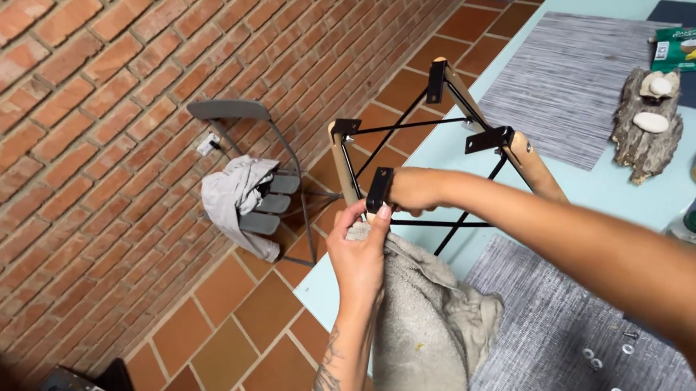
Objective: The person assembles a small wooden and metal frame by inserting and tightening screws into the joints using a screwdriver. The person holds the frame with a cloth while working on the connections.
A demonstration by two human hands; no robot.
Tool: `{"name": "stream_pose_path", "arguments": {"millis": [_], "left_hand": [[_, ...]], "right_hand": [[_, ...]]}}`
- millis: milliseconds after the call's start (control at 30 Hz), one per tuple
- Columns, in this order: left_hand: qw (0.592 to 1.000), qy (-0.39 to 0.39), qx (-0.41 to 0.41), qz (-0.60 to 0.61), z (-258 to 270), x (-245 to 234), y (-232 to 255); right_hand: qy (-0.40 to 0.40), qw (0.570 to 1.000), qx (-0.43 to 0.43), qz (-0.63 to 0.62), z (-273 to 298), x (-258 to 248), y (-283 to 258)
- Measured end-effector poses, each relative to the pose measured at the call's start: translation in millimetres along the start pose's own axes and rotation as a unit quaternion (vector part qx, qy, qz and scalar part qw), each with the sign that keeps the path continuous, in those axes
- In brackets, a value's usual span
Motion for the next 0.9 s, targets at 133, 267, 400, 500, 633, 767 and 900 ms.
{"name": "stream_pose_path", "arguments": {"millis": [133, 267, 400, 500, 633, 767, 900], "left_hand": [[1.000, 0.000, -0.006, -0.001, 3.7, -0.8, 5.9], [1.000, -0.003, -0.002, 0.001, 4.4, -1.5, 5.7], [1.000, 0.003, 0.008, -0.002, 4.6, -5.6, 11.2], [1.000, 0.009, 0.009, 0.005, 5.4, -4.8, 9.5], [1.000, 0.010, 0.013, 0.002, 5.4, -4.0, 12.2], [1.000, 0.006, -0.001, 0.002, 9.4, -3.9, 14.2], [1.000, 0.014, -0.007, 0.014, 6.6, -3.8, 9.5]], "right_hand": [[0.062, 0.987, -0.147, -0.028, 39.4, -2.9, -46.7], [0.025, 0.964, -0.112, -0.241, 71.0, 9.5, -43.8], [0.032, 0.942, -0.016, -0.334, 77.5, 14.5, -25.8], [0.048, 0.970, -0.010, -0.238, 70.4, 9.6, -15.4], [0.049, 0.970, 0.004, -0.239, 64.4, 10.2, -10.2], [0.115, 0.937, 0.032, -0.328, 50.0, 8.2, 0.1], [0.121, 0.905, 0.046, -0.404, 56.4, 10.8, -16.7]]}}
Point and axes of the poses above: each hand's wrist, its own z-axis away from the middle knuckle, its own x-axis out of the palm, y = z × x, the point moved 10 cm from there along -z, towards the middle knuckle, and after that the axes turned 5 degrees about -z, right-handed, at the moved point
